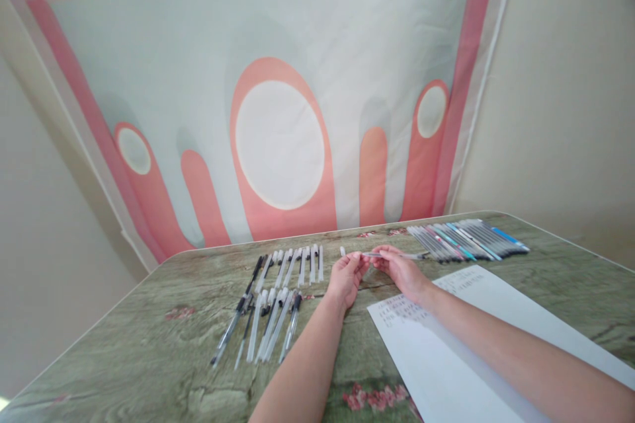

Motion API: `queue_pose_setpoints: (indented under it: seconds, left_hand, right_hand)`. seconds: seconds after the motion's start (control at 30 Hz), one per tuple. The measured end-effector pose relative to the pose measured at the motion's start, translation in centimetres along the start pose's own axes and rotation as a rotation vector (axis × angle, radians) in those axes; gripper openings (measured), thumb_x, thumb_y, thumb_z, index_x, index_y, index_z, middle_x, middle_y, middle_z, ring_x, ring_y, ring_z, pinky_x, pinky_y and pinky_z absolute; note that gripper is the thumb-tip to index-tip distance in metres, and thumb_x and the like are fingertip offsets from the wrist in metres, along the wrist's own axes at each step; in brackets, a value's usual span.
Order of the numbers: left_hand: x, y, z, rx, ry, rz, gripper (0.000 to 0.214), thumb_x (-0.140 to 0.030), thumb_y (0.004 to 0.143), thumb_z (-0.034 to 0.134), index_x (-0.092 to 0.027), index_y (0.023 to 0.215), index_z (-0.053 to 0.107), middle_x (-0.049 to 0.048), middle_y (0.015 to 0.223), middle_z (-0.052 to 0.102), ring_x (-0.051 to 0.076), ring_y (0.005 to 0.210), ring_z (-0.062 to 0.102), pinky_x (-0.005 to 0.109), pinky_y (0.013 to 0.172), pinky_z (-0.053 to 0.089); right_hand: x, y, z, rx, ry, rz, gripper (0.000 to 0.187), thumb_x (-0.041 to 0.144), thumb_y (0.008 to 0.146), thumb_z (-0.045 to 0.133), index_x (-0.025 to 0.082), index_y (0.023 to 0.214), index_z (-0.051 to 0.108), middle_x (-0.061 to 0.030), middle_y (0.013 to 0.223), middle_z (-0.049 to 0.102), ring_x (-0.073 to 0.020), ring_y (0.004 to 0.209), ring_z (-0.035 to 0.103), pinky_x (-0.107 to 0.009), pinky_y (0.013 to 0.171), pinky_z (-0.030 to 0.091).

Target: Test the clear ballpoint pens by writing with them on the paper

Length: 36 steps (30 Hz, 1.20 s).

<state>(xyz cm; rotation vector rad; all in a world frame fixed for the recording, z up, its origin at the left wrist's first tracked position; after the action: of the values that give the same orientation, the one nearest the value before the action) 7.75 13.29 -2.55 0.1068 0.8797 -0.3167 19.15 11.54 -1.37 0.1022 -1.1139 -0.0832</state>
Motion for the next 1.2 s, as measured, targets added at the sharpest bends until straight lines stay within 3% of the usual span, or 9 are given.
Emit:
queue_pose_setpoints:
  seconds: [1.2]
  left_hand:
    - [-0.33,-0.1,0.34,0.044,0.029,0.026,0.021,-0.027,0.066,0.068,-0.01,0.075,0.059,0.0053,0.073,0.064,0.009,0.069,0.059,0.022,0.075,0.046]
  right_hand:
    - [0.18,-0.16,0.36,0.032,0.018,-0.006,0.014,0.032,0.07,0.061,0.02,0.078,0.063,-0.0009,0.073,0.063,-0.0155,0.075,0.056,-0.032,0.075,0.041]
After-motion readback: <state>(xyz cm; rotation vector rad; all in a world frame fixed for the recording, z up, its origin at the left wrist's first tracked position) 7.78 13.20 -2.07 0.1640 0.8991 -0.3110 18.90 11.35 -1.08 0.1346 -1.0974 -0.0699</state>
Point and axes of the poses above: each hand's wrist, its own y-axis towards the middle knuckle, its own z-axis out of the palm, x = y × z, the point moved 8 cm from there along y, towards the middle knuckle
